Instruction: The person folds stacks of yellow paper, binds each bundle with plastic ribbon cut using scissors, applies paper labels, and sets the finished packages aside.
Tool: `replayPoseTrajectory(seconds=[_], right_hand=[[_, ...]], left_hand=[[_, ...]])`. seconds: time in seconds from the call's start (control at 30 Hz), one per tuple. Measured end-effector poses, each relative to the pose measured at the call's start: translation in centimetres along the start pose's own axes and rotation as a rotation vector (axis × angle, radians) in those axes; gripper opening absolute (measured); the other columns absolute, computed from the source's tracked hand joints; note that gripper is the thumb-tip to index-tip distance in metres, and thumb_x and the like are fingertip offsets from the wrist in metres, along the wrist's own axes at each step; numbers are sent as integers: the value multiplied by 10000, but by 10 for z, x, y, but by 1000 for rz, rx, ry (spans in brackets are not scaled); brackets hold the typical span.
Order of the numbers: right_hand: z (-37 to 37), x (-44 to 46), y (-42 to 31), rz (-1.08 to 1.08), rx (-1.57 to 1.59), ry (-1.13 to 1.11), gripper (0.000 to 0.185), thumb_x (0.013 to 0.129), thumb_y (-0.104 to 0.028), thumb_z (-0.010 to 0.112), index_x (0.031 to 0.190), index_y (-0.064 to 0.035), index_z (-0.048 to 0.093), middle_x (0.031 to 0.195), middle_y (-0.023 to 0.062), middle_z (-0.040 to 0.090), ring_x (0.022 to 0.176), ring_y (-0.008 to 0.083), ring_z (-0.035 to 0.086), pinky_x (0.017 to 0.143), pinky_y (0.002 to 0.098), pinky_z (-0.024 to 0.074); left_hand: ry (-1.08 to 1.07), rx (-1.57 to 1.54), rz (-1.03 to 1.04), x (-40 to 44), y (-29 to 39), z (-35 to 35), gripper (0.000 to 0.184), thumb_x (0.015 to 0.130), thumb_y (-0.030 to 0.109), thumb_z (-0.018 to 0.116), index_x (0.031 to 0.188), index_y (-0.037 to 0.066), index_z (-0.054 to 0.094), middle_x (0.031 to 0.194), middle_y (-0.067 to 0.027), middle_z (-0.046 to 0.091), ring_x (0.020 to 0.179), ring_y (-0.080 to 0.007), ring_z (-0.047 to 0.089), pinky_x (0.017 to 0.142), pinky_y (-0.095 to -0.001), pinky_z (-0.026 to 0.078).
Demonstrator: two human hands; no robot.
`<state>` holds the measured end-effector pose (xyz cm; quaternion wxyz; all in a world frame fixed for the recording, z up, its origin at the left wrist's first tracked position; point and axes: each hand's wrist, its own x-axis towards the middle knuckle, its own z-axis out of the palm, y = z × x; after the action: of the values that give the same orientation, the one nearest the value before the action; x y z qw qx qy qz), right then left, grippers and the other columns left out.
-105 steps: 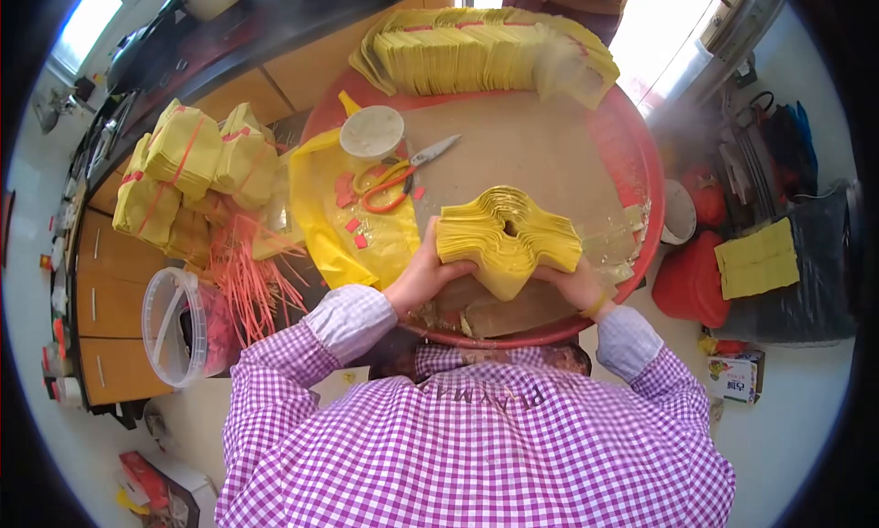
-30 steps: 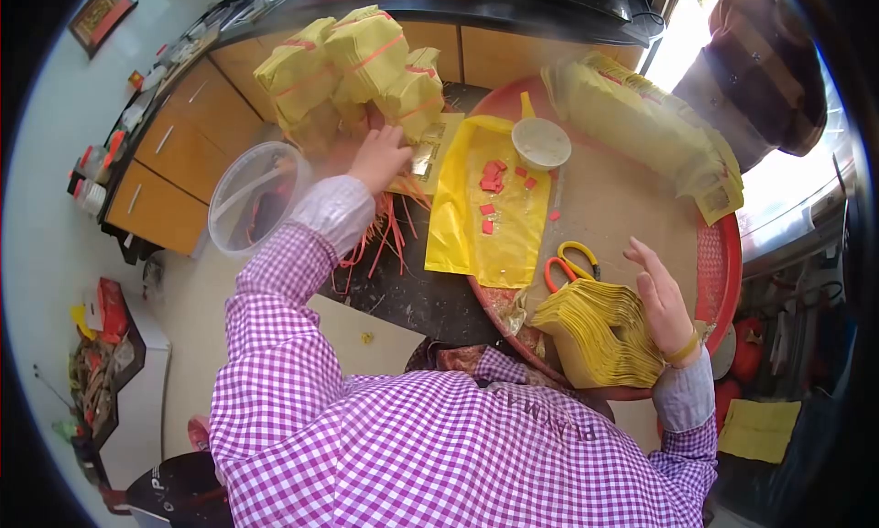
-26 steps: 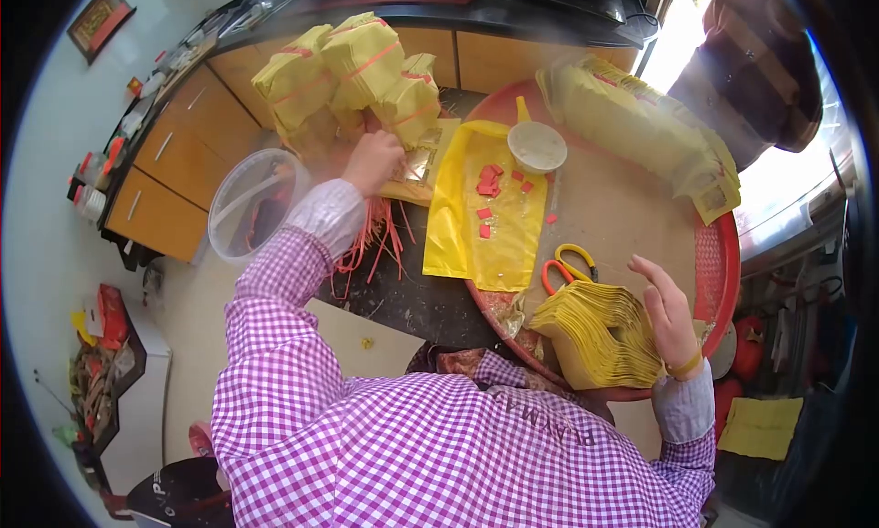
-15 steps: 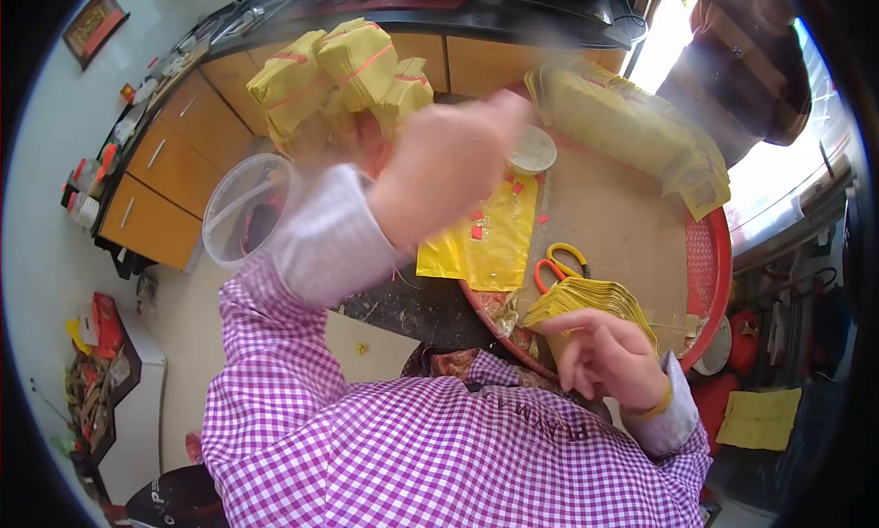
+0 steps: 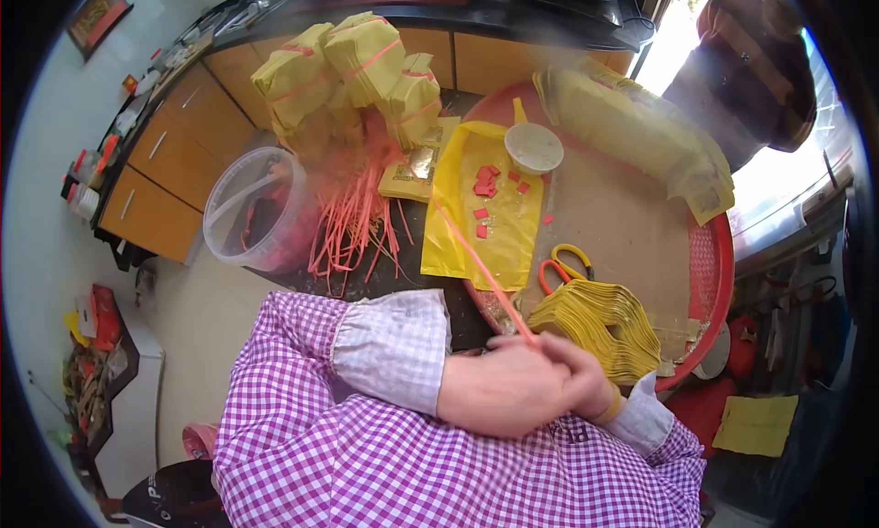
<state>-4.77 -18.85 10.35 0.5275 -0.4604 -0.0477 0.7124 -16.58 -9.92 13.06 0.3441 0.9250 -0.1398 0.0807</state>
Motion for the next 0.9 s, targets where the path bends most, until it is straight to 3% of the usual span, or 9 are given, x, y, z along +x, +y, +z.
replayPoseTrajectory(seconds=[0.1,0.2,0.27,0.33,0.43,0.53,0.73,0.83,0.9], right_hand=[[-6,1,8,-45,-305,-267,331,1021,-296,384,992,-26,574,859,89,590,720,133,504,689,233,420],[-10,-4,1,-208,-285,-369,340,1020,-280,357,926,-36,574,845,102,590,690,162,509,656,256,419],[-13,-23,-7,-239,4,-466,357,1026,-260,302,874,-64,560,705,66,551,568,150,446,556,275,378],[-24,-49,-28,-522,-3,-630,375,1031,-243,254,799,-99,511,559,5,455,466,132,339,475,291,304],[-76,-100,-37,-978,111,-344,320,1052,-254,297,795,-126,440,504,-37,325,439,97,272,458,276,262],[-108,-141,-42,-1157,284,-151,240,1048,-156,355,818,-124,413,602,-22,330,517,82,279,509,253,288],[-152,-162,-47,-1287,371,-28,108,1019,-104,396,926,-75,441,781,27,418,651,103,362,597,241,343],[-174,-162,-47,-1386,328,140,74,999,-103,444,1030,-45,478,906,62,484,739,115,431,644,235,384],[-186,-162,-46,-1431,296,238,139,986,-102,476,1099,-25,503,989,86,528,798,123,477,674,231,411]], left_hand=[[-290,-501,125,2,8,9,104,834,24,490,911,1,425,763,-195,568,636,-346,570,607,-402,473],[-357,-627,163,13,18,11,112,817,6,496,906,8,429,751,-171,559,659,-354,570,598,-400,464],[-379,-793,185,16,25,16,119,819,-3,481,926,21,434,782,-169,573,681,-347,569,608,-402,468],[-264,-813,252,13,17,26,167,823,-3,454,987,25,436,785,-169,579,663,-320,559,609,-385,469],[-277,-871,11,3,-7,6,246,817,-4,456,1060,32,444,789,-128,586,653,-245,548,595,-336,454],[-277,-1091,-343,-30,-41,-35,299,818,21,482,1115,57,470,815,-2,549,719,-105,480,616,-230,383],[-211,-700,-715,-127,-106,-66,191,797,94,471,844,9,634,742,-14,569,658,-110,449,599,-225,374],[-221,293,-886,-174,-116,-77,197,784,123,518,765,-2,669,783,-142,655,684,-251,589,628,-316,461],[-262,404,-882,-170,-104,-66,185,772,119,534,814,0,669,849,-146,658,765,-270,593,688,-343,459]])
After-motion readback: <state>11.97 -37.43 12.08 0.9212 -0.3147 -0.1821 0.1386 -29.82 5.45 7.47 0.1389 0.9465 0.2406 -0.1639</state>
